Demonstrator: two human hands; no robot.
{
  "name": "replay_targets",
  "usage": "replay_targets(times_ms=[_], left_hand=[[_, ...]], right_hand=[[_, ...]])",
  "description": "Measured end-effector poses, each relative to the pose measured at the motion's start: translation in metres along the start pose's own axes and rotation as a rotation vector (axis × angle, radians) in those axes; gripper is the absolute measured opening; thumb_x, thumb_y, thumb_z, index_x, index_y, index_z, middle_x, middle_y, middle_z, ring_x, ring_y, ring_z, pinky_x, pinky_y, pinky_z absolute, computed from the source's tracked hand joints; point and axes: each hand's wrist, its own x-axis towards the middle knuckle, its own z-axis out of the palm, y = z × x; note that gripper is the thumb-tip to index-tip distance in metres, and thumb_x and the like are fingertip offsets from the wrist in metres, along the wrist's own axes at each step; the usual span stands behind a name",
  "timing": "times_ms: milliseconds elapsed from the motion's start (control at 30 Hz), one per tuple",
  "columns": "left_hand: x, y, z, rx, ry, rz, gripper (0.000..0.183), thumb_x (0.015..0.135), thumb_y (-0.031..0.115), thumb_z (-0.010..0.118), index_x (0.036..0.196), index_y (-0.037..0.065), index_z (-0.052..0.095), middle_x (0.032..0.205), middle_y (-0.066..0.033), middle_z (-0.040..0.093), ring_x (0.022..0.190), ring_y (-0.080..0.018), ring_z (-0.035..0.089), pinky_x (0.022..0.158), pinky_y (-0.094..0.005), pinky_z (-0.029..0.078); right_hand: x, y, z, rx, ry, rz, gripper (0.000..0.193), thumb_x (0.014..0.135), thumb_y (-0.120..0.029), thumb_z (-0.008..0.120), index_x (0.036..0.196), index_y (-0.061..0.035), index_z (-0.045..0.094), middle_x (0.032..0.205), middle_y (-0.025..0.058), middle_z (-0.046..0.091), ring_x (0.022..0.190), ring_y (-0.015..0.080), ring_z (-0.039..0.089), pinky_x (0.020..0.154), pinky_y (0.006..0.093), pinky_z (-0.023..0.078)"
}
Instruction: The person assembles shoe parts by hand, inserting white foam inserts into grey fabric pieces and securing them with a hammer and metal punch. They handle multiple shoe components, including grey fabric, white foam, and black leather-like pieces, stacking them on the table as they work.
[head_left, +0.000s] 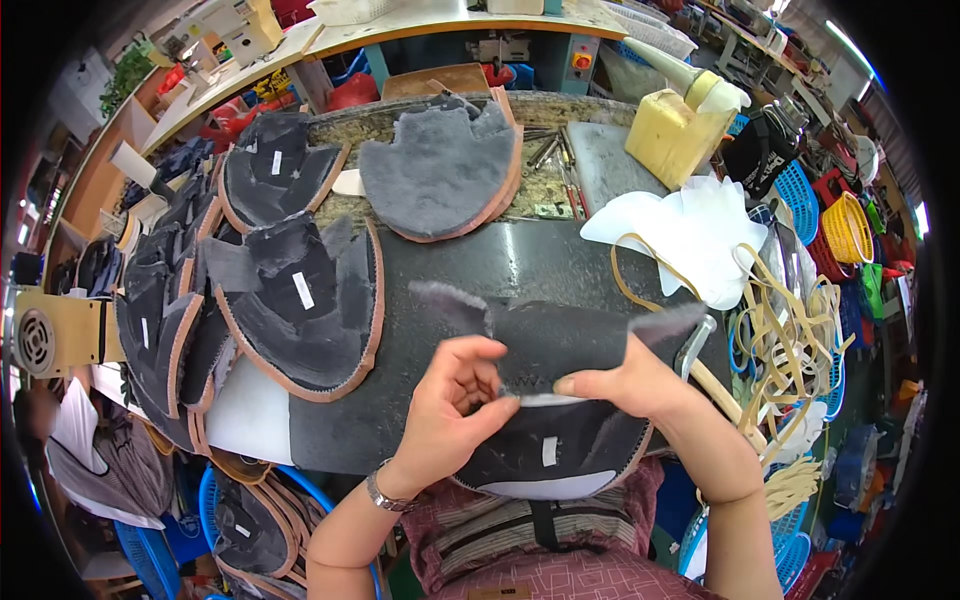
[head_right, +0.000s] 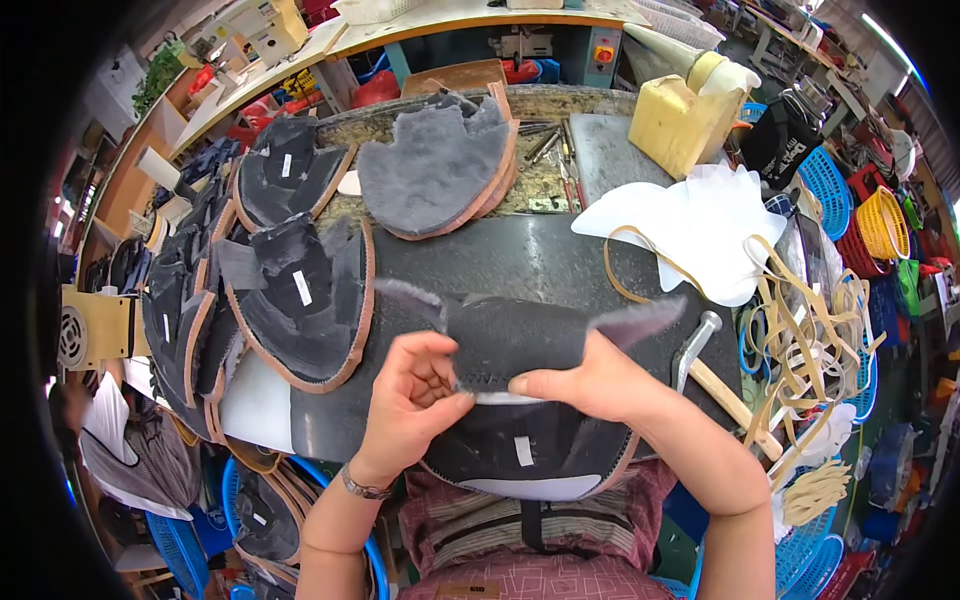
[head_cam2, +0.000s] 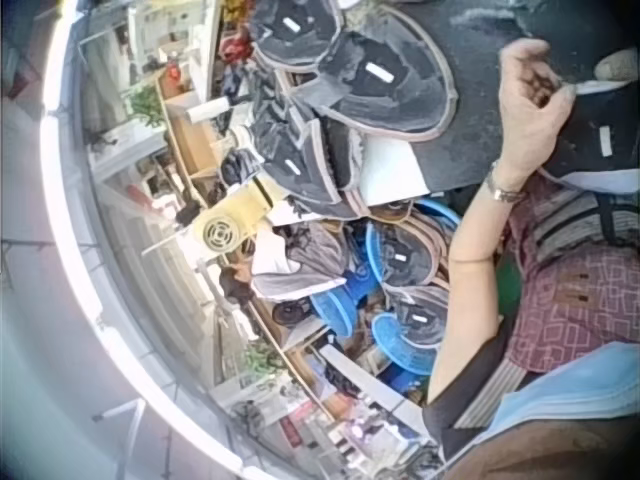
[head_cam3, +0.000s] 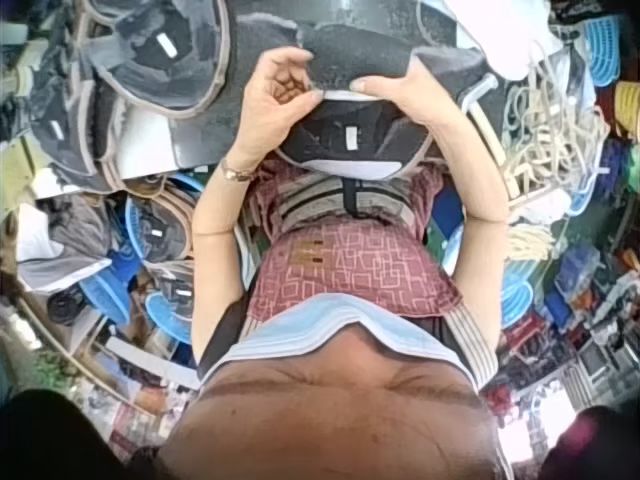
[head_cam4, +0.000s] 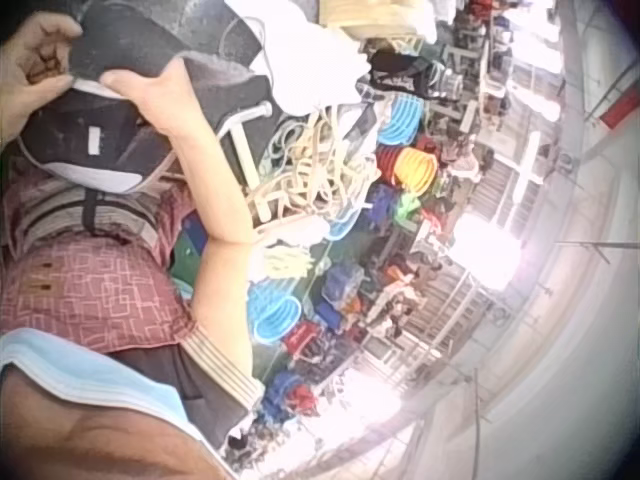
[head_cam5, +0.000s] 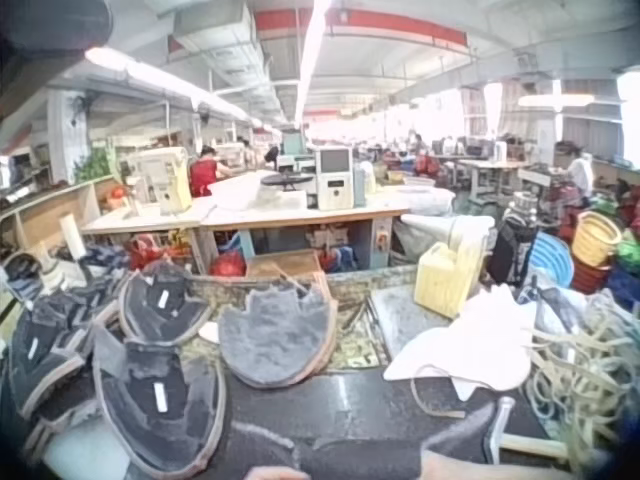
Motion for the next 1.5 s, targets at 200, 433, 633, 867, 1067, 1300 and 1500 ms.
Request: replay_targets(times_ms=[200,433,633,867,1067,1300,1500], left_hand=[[0.023,-0.031,-0.022,0.808,-0.066,0.478,0.033,0.07,0.007,0.062,0.103,0.002,0.061,0.089,-0.0092,0.061,0.072,-0.0275,0.06,0.063,-0.033,0.05],[0.035,-0.044,-0.027,1.253,-0.071,0.622,0.028,0.069,0.004,0.06,0.097,0.0,0.064,0.086,-0.0087,0.061,0.074,-0.0204,0.061,0.063,-0.0272,0.05],[0.048,-0.046,-0.033,1.456,-0.3,0.923,0.031,0.064,0.005,0.059,0.093,-0.006,0.063,0.082,-0.0104,0.06,0.067,-0.0193,0.058,0.058,-0.0263,0.05],[0.055,-0.044,-0.04,1.633,-0.479,1.14,0.033,0.064,0.007,0.059,0.092,-0.009,0.063,0.085,-0.0163,0.061,0.071,-0.0211,0.057,0.061,-0.0253,0.05],[0.059,-0.028,-0.043,1.792,-0.73,1.109,0.035,0.074,0.011,0.058,0.102,-0.008,0.064,0.091,-0.0149,0.061,0.079,-0.0215,0.057,0.071,-0.0265,0.05],[0.063,-0.028,-0.061,1.525,-0.826,1.095,0.034,0.078,0.013,0.057,0.107,-0.005,0.063,0.101,-0.0102,0.057,0.091,-0.0191,0.055,0.08,-0.0264,0.047],[0.087,-0.007,-0.06,1.263,-1.11,0.576,0.036,0.07,0.012,0.061,0.103,-0.003,0.063,0.101,-0.0114,0.058,0.092,-0.0217,0.055,0.083,-0.0295,0.046]], right_hand=[[0.013,0.023,0.004,-1.234,0.051,-0.854,0.033,0.072,-0.01,0.058,0.104,-0.0047,0.061,0.095,0.0074,0.059,0.082,0.0211,0.058,0.073,0.0297,0.049],[0.02,0.055,0.006,-1.268,0.093,-0.687,0.033,0.066,-0.012,0.058,0.096,0.0021,0.061,0.09,0.0083,0.058,0.077,0.0173,0.057,0.066,0.0277,0.05],[0.028,0.064,0.002,-1.341,0.074,-0.877,0.031,0.066,-0.013,0.057,0.092,0.0026,0.061,0.09,0.0105,0.058,0.082,0.0195,0.057,0.068,0.0279,0.049],[0.034,0.064,0.001,-1.346,-0.06,-0.9,0.028,0.066,-0.014,0.057,0.088,0.0017,0.061,0.091,0.0101,0.058,0.082,0.0195,0.055,0.072,0.0287,0.047],[0.033,0.059,-0.004,-1.287,-0.175,-0.782,0.033,0.064,-0.014,0.059,0.092,0.0038,0.063,0.093,0.0111,0.058,0.085,0.02,0.056,0.073,0.0282,0.049],[0.037,0.062,-0.027,-1.133,-0.28,-0.833,0.043,0.066,-0.017,0.061,0.103,0.0062,0.062,0.1,0.0131,0.059,0.09,0.0208,0.057,0.078,0.0283,0.049],[0.03,0.057,-0.041,-1.036,-0.394,-0.623,0.061,0.065,-0.033,0.065,0.116,-0.0007,0.058,0.117,0.009,0.057,0.104,0.0231,0.053,0.091,0.0371,0.042]])
